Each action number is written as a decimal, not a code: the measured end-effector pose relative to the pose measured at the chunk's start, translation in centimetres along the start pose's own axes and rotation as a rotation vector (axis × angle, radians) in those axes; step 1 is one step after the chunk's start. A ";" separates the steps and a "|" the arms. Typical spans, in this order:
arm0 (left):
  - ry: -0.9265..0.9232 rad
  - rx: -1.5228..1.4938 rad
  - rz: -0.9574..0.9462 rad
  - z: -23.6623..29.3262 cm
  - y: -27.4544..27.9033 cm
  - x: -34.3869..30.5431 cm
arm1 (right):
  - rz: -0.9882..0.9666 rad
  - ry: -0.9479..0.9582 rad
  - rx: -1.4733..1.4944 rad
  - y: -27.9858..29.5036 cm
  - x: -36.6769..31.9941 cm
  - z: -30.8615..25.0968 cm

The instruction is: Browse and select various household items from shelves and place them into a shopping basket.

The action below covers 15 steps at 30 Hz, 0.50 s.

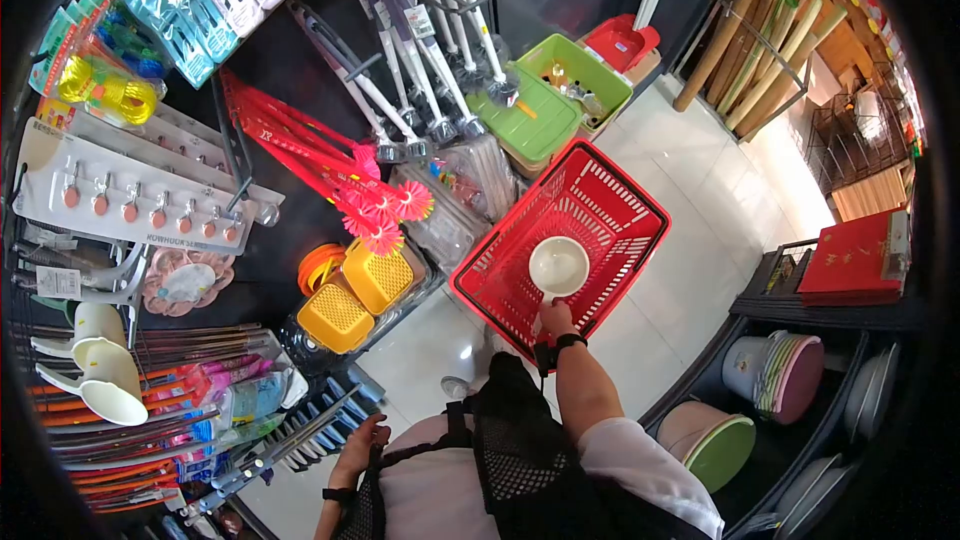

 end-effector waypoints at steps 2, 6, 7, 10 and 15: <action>0.004 0.013 0.019 1.1 -0.4 -0.4 | -0.165 0.080 -0.138 0.3 -1.5 -1.7; 0.000 -0.084 0.044 3.2 -0.7 -1.0 | -0.145 0.151 -0.205 2.5 -5.6 -4.6; -0.018 -0.085 0.048 3.4 -0.7 -1.3 | -0.198 0.263 -0.176 2.6 -6.9 -6.3; -0.016 -0.149 0.044 1.9 -0.6 -1.1 | -0.377 0.065 0.043 2.0 -9.9 -6.5; 0.020 -0.090 0.023 3.0 -0.7 -1.6 | -0.371 0.540 -0.177 2.8 -15.0 -9.1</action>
Point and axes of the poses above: each hand's wrist, its own x-axis towards the middle knuckle, its own y-axis out of the back of the hand, z = x × y, the point moved 8 cm from there along x, towards the middle knuckle, and after that the axes turned 13 degrees about z, right-handed, at the moved point
